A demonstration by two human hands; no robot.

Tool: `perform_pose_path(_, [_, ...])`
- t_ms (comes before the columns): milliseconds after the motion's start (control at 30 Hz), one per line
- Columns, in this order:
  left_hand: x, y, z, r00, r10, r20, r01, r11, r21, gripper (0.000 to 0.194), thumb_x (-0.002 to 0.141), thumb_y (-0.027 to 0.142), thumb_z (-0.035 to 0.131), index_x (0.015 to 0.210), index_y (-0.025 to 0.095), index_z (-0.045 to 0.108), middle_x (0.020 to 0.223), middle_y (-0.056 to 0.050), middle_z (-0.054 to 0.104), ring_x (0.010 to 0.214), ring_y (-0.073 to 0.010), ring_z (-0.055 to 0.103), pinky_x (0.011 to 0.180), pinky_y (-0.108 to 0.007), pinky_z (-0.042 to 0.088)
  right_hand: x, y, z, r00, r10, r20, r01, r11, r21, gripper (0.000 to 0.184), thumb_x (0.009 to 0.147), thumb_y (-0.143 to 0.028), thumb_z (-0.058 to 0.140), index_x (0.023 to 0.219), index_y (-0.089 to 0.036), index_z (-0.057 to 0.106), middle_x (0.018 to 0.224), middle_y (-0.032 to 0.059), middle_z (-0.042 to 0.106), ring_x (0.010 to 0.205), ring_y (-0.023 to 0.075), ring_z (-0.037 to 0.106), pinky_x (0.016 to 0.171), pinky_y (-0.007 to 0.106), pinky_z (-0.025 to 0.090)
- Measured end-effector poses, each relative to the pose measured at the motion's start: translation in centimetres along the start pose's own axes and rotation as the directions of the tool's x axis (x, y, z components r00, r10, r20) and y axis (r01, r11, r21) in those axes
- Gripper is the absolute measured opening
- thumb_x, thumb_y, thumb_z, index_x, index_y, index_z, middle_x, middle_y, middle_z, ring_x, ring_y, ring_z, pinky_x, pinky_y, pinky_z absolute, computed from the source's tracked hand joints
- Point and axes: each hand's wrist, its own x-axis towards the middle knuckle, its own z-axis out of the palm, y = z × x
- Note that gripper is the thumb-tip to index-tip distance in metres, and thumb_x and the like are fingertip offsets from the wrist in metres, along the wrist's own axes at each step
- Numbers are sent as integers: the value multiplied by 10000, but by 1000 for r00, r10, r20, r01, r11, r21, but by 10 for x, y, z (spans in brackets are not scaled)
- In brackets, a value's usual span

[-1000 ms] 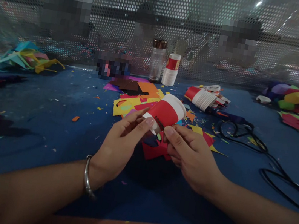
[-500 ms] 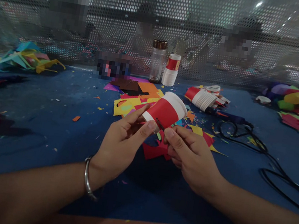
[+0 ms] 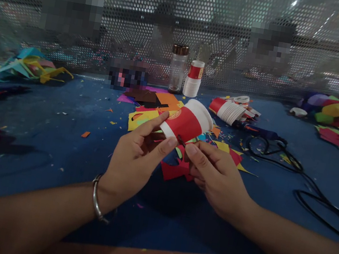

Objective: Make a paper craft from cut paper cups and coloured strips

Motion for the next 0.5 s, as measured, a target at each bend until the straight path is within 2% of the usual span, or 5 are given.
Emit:
perform_pose_path(133, [4, -8, -3, 999, -17, -29, 16, 1000, -25, 610, 877, 416, 766, 1434, 241, 591, 1147, -64, 761, 1016, -207, 708, 971, -389, 577, 1, 1, -1, 1000, 2, 5, -2, 1000, 11, 442, 905, -594, 657, 730, -207, 538, 573, -88, 354, 473, 60, 208, 391, 225, 151])
perform_pose_path(267, [4, -10, -2, 999, -40, 0, 40, 998, -46, 596, 869, 403, 771, 1418, 239, 608, 1147, -71, 763, 1024, -206, 709, 978, -396, 576, 2, 2, 0, 1000, 8, -2, -8, 999, 43, 444, 885, -597, 679, 729, -205, 543, 566, -96, 347, 464, 55, 195, 383, 221, 150])
perform_pose_path(400, [0, -4, 1, 997, -41, 60, 42, 999, -4, 555, 857, 378, 770, 1374, 218, 646, 1209, -102, 750, 1067, -236, 713, 978, -415, 581, 2, 1, 1, 999, 33, -25, -32, 998, 48, 471, 867, -609, 694, 704, -210, 505, 550, -106, 327, 453, 48, 190, 378, 218, 142])
perform_pose_path(500, [-4, 0, 2, 999, -9, 45, 7, 999, 52, 526, 846, 361, 770, 1341, 214, 669, 1276, -118, 721, 1117, -258, 701, 986, -423, 582, 0, 1, 2, 998, 53, -13, -53, 997, 53, 488, 866, -625, 686, 697, -213, 487, 533, -110, 313, 446, 47, 184, 378, 217, 130])
